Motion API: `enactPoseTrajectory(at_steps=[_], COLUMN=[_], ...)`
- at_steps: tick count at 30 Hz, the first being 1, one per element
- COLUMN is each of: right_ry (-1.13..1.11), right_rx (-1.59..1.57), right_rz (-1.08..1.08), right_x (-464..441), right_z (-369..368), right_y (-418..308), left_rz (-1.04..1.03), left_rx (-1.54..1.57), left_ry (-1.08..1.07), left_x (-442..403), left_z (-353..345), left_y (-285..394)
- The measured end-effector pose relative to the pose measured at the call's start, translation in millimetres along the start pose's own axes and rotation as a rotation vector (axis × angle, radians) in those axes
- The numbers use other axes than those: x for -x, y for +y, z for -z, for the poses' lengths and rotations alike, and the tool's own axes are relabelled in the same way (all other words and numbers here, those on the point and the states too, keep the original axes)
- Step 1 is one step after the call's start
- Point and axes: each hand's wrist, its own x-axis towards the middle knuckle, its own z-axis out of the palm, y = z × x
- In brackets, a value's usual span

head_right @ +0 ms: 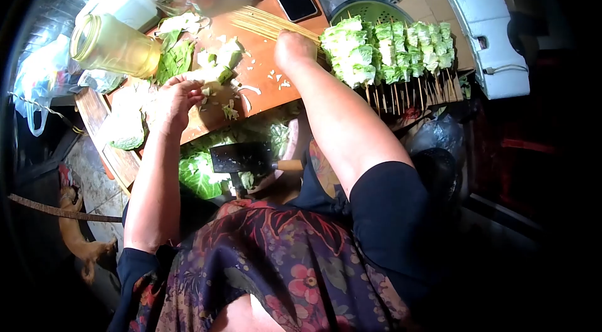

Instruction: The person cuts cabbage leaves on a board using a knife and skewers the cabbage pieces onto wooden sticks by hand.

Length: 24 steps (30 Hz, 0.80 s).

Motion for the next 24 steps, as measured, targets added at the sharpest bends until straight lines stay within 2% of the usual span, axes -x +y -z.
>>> enactPoseTrajectory(at_steps=[3, 5, 8, 11, 14, 16, 19, 24], right_ry=[-0.05, -0.074, 0.003, -0.069, -0.095, -0.201, -0.29, -0.351], right_rx=[0.018, 0.035, 0.078, 0.076, 0.124, 0.191, 0.189, 0.15], right_rz=[-0.021, -0.03, -0.004, 0.032, 0.06, 0.077, 0.005, 0.047], right_x=[-4.2, -4.5, -2.0, 0.6, 4.3, 12.3, 25.7, 57.7], right_z=[1.1, -1.8, -3.7, -0.8, 0.4, 6.2, 19.3, 49.9], right_y=[-1.8, -2.5, -5.8, -9.1, -12.8, -15.1, -21.8, -27.6], left_rz=[-0.077, -0.112, -0.144, -0.219, -0.213, -0.21, -0.192, -0.184], left_rx=[0.101, 0.076, 0.02, 0.051, 0.137, 0.179, 0.249, 0.343], left_ry=[-0.036, -0.065, -0.09, -0.075, -0.115, -0.129, -0.14, -0.108], left_x=[18.4, 30.1, 46.6, 56.0, 55.9, 55.1, 52.5, 47.5], left_z=[-0.1, 1.3, 2.4, 3.1, 7.7, 11.3, 16.5, 24.7], left_y=[9.7, 15.3, 21.3, 20.5, 20.1, 20.6, 22.2, 25.8])
